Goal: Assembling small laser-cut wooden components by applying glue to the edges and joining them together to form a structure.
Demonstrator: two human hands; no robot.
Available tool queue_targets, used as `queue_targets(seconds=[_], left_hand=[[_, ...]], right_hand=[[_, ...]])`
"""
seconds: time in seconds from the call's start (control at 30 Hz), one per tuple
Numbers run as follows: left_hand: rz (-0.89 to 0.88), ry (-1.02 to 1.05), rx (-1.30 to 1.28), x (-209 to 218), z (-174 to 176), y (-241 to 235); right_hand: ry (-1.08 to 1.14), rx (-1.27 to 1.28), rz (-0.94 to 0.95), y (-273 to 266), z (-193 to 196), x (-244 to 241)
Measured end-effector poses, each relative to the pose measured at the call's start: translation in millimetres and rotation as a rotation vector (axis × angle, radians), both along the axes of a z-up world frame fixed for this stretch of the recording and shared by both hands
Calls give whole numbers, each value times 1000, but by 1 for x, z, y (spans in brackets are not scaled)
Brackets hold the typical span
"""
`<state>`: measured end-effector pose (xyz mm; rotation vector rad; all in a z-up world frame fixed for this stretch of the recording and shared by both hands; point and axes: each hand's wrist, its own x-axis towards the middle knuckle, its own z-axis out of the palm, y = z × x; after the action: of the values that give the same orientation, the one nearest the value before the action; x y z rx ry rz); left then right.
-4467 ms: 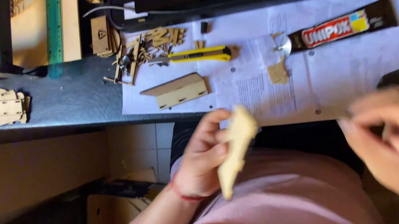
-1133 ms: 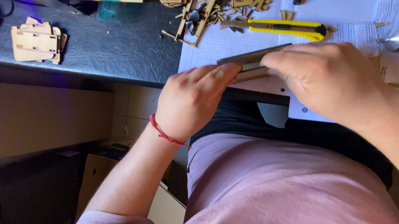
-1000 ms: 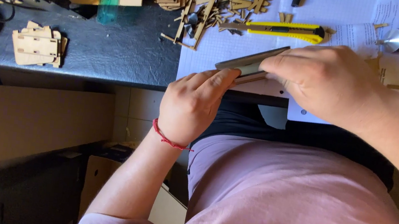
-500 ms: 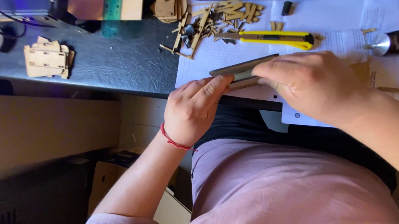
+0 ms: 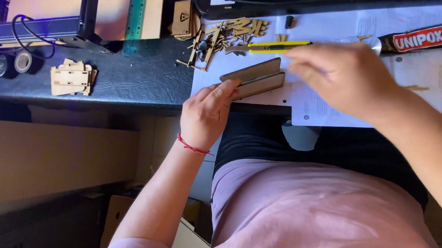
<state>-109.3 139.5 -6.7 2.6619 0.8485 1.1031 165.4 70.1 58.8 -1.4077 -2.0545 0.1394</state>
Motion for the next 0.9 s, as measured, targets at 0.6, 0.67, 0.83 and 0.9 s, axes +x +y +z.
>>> queue_targets(seconds=[0.6,0.67,0.83,0.9], left_hand=[[16,-335,-451,12,23,15],[33,-395,-490,12,21,18],[70,-502,-613,6,24,21],[24,-527,-647,3,40,17]], right_hand=[[-148,-82,-31,-3,6,-9],[-167,-160,-46,-2,4,-12],[-286,-87,-42,-1,-4,-15],[-220,-26,1,-2,3,-12]])
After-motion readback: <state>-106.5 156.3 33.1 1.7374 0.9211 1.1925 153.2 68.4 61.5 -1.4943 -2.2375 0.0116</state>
